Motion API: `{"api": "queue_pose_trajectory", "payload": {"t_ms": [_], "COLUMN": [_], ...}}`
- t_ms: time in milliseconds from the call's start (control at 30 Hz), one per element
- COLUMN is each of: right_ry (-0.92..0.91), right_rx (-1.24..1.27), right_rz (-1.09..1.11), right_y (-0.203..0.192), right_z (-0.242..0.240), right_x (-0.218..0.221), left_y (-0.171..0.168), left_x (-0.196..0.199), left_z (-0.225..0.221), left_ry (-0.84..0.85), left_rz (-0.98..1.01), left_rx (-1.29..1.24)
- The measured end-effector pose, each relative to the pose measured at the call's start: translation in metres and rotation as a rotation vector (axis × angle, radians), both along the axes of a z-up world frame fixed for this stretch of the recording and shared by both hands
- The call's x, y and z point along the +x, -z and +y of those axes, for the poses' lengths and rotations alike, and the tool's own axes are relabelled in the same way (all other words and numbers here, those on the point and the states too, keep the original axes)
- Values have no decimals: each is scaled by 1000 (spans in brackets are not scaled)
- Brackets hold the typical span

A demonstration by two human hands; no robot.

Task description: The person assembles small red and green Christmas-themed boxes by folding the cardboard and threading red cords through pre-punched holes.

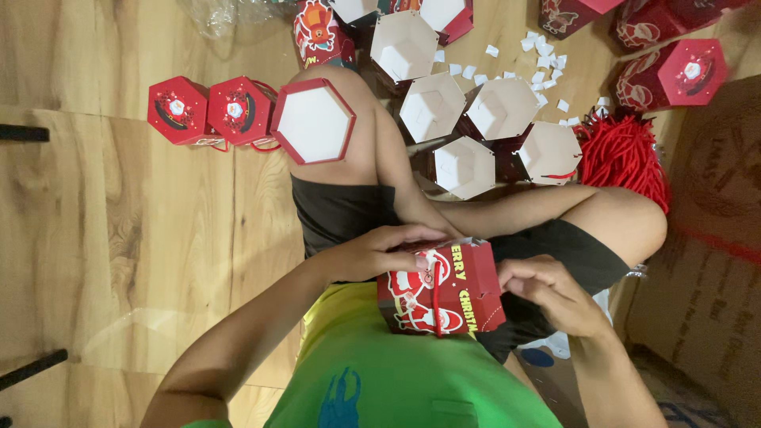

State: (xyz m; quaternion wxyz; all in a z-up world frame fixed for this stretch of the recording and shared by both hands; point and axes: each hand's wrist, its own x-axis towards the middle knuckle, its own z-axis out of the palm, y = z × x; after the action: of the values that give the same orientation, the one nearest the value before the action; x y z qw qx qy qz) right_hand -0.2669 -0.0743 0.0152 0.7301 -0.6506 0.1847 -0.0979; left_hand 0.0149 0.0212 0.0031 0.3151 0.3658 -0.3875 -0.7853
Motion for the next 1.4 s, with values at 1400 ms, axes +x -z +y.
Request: {"api": "queue_pose_trajectory", "payload": {"t_ms": [1400], "right_ry": [324], "right_rx": [-957], "right_rz": [140], "right_y": [39], "right_z": [-51], "right_x": [171], "left_y": [-176], "left_x": [114], "left_z": [-5], "left_ry": [-811], "left_rz": [-1244], "left_rx": [-1031]}}
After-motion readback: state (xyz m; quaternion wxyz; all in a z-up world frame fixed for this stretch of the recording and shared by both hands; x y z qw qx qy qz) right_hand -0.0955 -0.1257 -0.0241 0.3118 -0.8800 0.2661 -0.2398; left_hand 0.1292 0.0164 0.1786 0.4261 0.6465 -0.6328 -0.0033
